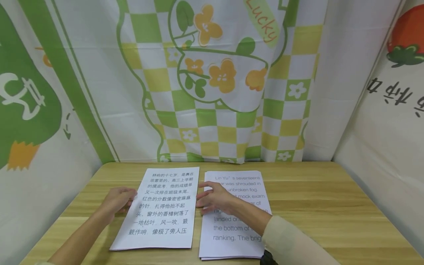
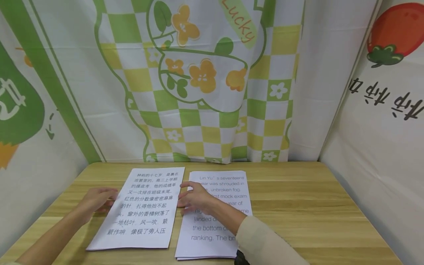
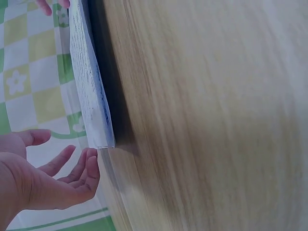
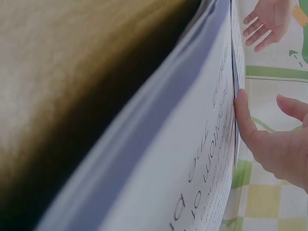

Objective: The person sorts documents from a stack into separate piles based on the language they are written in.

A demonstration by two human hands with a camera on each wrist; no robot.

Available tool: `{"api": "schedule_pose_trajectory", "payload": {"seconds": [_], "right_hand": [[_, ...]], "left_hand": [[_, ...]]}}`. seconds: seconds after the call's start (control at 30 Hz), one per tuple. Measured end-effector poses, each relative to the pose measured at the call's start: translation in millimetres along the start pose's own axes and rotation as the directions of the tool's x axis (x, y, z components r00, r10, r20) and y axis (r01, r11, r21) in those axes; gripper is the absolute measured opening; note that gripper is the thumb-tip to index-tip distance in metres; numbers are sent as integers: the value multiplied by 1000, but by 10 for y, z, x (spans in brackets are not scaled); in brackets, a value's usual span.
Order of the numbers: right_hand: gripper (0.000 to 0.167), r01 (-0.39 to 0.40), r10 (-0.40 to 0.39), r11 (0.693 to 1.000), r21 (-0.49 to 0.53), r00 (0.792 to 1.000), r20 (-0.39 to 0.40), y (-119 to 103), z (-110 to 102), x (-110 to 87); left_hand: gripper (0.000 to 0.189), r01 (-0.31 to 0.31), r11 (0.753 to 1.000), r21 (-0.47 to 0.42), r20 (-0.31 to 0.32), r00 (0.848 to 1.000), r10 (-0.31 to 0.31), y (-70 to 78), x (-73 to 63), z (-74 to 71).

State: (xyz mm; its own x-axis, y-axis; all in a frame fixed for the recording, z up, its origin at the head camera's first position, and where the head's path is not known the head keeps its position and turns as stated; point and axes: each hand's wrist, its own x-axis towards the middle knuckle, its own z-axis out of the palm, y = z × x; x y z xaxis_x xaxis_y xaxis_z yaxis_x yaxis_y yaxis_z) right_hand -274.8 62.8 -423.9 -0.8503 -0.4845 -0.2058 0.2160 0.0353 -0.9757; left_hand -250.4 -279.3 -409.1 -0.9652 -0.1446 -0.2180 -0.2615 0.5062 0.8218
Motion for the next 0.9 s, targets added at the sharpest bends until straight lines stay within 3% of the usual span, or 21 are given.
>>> {"api": "schedule_pose_trajectory", "payload": {"seconds": [0.27,0.47,0.67,0.9], "right_hand": [[70,8,-7,1000,-6,1000,19,-34,-60,-66],[53,44,-41,987,-157,999,20,-85,-216,-238],[39,41,-66,952,-304,995,-73,-90,-509,-462],[38,-3,-56,950,-312,982,-180,-38,-863,-636]], "left_hand": [[52,-51,998,43,-3,999,51,65,-28,117],[47,-108,994,25,11,994,108,207,-71,319],[41,-132,990,-40,81,987,135,377,-135,595],[37,-141,987,-72,179,972,152,492,-186,929]]}}
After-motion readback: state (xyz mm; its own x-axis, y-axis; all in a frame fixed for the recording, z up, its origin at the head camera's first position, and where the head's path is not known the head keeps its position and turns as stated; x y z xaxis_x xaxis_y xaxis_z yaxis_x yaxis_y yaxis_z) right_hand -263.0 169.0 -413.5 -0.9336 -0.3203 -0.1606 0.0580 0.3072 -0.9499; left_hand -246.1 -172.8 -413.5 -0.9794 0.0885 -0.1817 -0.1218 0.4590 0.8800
